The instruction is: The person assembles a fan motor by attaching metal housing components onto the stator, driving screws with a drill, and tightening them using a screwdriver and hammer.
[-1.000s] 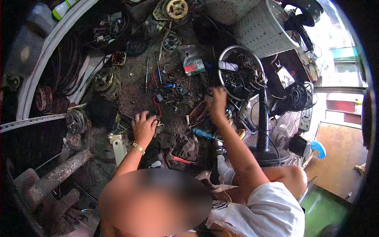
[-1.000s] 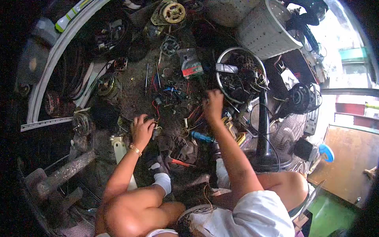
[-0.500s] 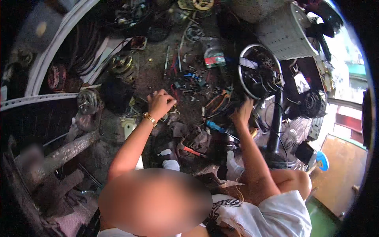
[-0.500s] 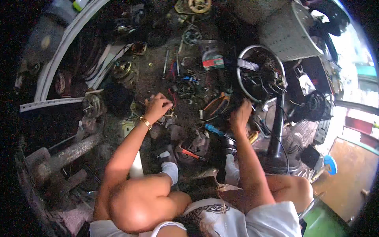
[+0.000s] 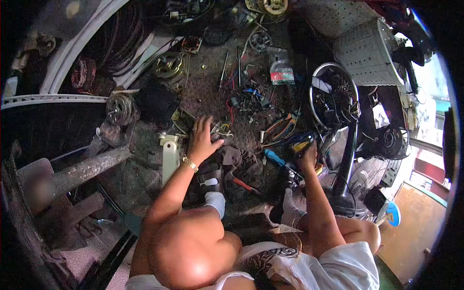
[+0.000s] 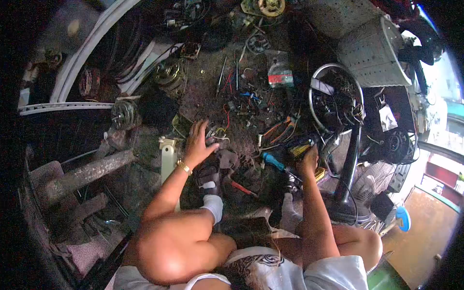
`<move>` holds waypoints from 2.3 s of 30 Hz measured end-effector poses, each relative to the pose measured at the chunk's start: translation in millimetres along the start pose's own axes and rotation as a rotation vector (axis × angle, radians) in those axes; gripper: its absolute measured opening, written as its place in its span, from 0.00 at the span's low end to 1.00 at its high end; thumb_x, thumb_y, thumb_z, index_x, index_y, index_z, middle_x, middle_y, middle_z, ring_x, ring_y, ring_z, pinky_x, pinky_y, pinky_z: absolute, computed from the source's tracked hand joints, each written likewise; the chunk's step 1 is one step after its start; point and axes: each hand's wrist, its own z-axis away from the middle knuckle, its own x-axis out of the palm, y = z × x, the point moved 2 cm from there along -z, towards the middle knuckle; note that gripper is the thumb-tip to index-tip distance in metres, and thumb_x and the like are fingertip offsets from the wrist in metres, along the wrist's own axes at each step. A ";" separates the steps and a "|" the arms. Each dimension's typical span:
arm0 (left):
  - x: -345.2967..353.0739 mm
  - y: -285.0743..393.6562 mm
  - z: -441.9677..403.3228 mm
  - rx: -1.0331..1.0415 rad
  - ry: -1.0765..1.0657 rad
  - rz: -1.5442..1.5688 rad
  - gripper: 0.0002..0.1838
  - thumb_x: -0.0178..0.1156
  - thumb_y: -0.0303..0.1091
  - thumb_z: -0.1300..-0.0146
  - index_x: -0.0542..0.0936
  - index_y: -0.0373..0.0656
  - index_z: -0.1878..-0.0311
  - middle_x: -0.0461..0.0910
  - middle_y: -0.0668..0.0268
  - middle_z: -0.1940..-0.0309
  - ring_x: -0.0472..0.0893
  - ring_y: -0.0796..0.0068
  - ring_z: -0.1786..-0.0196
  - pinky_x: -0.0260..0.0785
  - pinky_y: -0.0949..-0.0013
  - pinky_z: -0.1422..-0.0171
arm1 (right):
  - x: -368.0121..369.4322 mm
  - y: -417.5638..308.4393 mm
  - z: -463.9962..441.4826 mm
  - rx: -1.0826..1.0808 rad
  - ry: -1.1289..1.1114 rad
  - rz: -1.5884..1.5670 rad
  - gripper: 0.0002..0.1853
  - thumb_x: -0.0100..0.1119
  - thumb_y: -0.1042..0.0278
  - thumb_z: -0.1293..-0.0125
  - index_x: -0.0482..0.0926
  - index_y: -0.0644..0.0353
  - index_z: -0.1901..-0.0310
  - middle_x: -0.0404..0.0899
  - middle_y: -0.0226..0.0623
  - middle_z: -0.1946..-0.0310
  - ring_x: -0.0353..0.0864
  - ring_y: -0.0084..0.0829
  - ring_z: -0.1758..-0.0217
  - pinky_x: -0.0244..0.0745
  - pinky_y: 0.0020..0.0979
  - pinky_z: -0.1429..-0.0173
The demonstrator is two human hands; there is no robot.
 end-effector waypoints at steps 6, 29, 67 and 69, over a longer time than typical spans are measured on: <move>-4.0 -5.8 -4.9 0.069 -0.037 0.036 0.42 0.69 0.41 0.53 0.60 0.39 0.37 0.63 0.49 0.39 0.60 0.48 0.35 0.56 0.55 0.33 | 3.9 7.6 2.3 -0.044 0.103 -0.172 0.51 0.67 0.74 0.56 0.43 0.71 0.33 0.61 0.60 0.40 0.63 0.54 0.37 0.60 0.39 0.35; -15.5 2.5 -11.6 -0.078 0.014 0.123 0.33 0.70 0.42 0.54 0.65 0.43 0.48 0.74 0.53 0.53 0.74 0.51 0.50 0.70 0.54 0.51 | -102.5 -71.9 60.2 0.431 -0.202 -1.952 0.20 0.54 0.73 0.43 0.70 0.62 0.47 0.76 0.37 0.58 0.77 0.36 0.57 0.73 0.38 0.48; -4.8 4.8 -18.6 -0.095 0.079 0.074 0.30 0.69 0.45 0.54 0.66 0.40 0.52 0.76 0.51 0.57 0.74 0.47 0.53 0.65 0.52 0.48 | 19.9 -156.1 84.4 0.628 -0.794 -1.735 0.18 0.53 0.73 0.49 0.74 0.64 0.54 0.78 0.37 0.64 0.78 0.34 0.64 0.76 0.37 0.56; -4.3 4.5 -18.8 -0.031 0.117 -0.006 0.30 0.69 0.44 0.54 0.66 0.41 0.53 0.76 0.50 0.58 0.75 0.47 0.54 0.64 0.52 0.46 | 10.9 -162.8 84.0 0.601 -0.769 -1.735 0.18 0.54 0.73 0.50 0.74 0.64 0.54 0.78 0.37 0.64 0.78 0.34 0.65 0.76 0.38 0.56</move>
